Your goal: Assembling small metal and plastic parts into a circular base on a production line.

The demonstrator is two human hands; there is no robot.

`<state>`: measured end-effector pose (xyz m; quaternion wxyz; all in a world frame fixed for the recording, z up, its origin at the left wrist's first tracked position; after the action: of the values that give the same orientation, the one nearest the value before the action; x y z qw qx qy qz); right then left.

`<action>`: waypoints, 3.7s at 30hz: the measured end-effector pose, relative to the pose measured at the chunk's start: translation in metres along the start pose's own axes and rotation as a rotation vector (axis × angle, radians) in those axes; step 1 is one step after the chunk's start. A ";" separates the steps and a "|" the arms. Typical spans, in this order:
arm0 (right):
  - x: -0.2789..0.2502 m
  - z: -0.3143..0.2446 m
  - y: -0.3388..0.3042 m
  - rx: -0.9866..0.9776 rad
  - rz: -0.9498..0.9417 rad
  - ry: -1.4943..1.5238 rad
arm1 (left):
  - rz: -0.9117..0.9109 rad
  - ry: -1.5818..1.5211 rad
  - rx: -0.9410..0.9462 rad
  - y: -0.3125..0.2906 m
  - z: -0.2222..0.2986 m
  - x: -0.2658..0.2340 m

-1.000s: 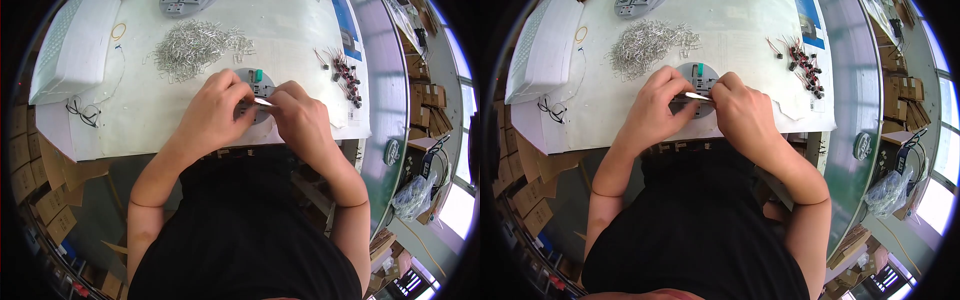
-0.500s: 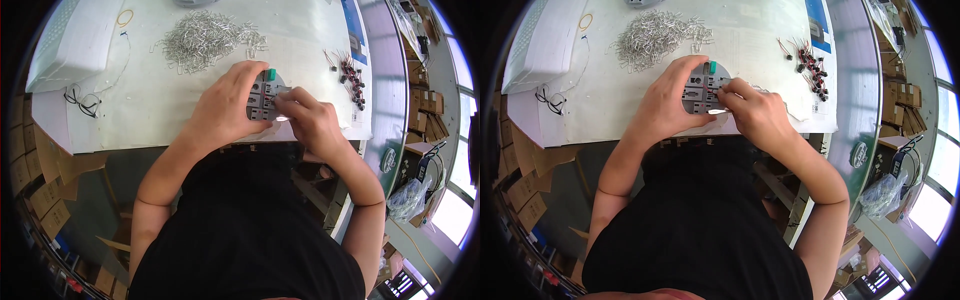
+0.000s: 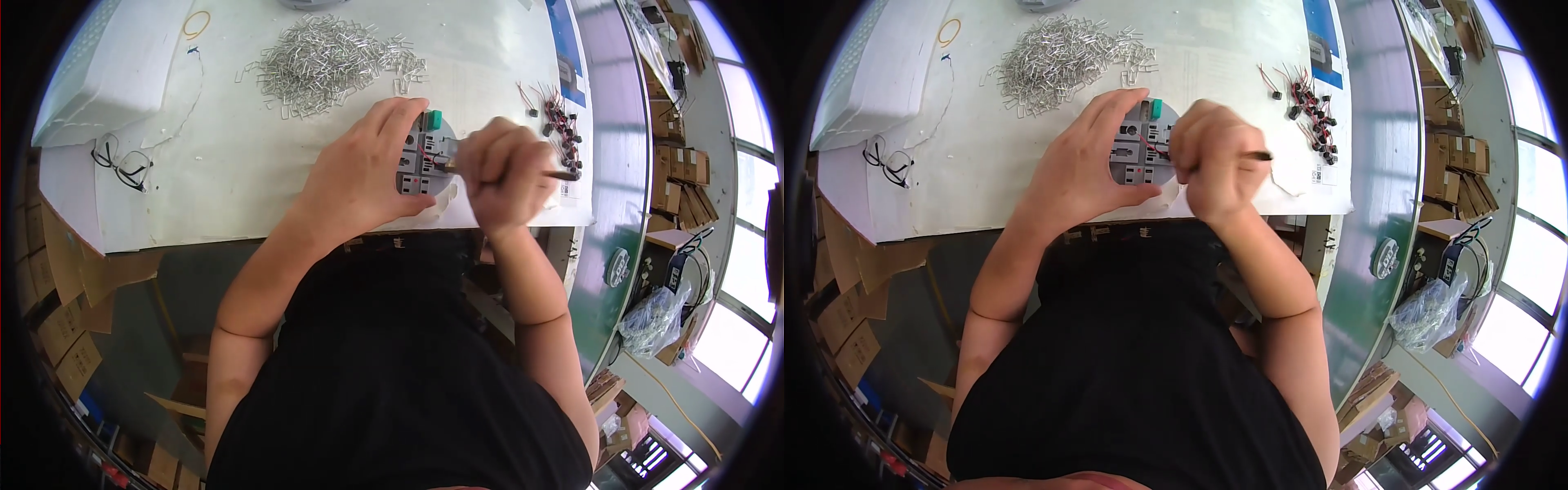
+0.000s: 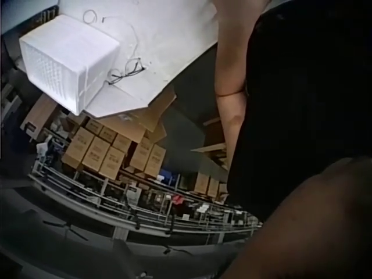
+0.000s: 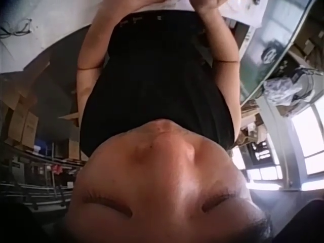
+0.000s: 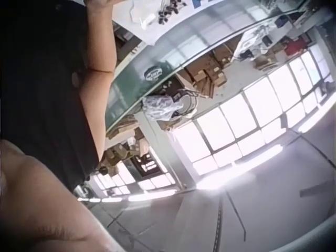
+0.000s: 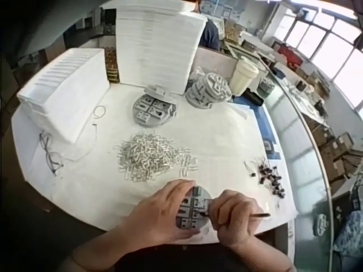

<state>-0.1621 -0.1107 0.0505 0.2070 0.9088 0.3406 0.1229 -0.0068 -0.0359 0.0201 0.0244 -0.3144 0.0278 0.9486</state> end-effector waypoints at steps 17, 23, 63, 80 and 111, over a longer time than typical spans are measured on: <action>-0.062 -0.078 0.026 0.141 0.073 -0.076 | 0.173 0.124 0.270 0.001 0.026 -0.006; -0.060 -0.033 0.010 0.372 -0.370 -0.898 | 0.051 -0.066 0.166 -0.011 0.006 0.010; -0.020 -0.001 -0.002 0.356 -0.631 -1.250 | 0.067 -0.123 0.069 0.001 -0.010 0.000; 0.006 -0.025 0.028 0.392 -0.965 -1.548 | 0.050 -0.081 0.117 -0.001 -0.011 0.002; -0.039 -0.036 -0.010 0.378 -0.478 -1.078 | 0.143 -0.272 0.052 -0.012 -0.017 0.000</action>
<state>-0.2092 -0.1192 0.0743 0.2072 0.7627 0.3980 -0.4658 0.0043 -0.0247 0.0056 -0.0315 -0.1795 0.0711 0.9807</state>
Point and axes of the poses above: each hand's wrist, its own y-axis towards the middle knuckle, its own x-axis out of the palm, z = x × y, the point moved 4 cm from there along y, towards the middle knuckle, and after that the axes turned 8 degrees about -z, right-handed, at the moved point
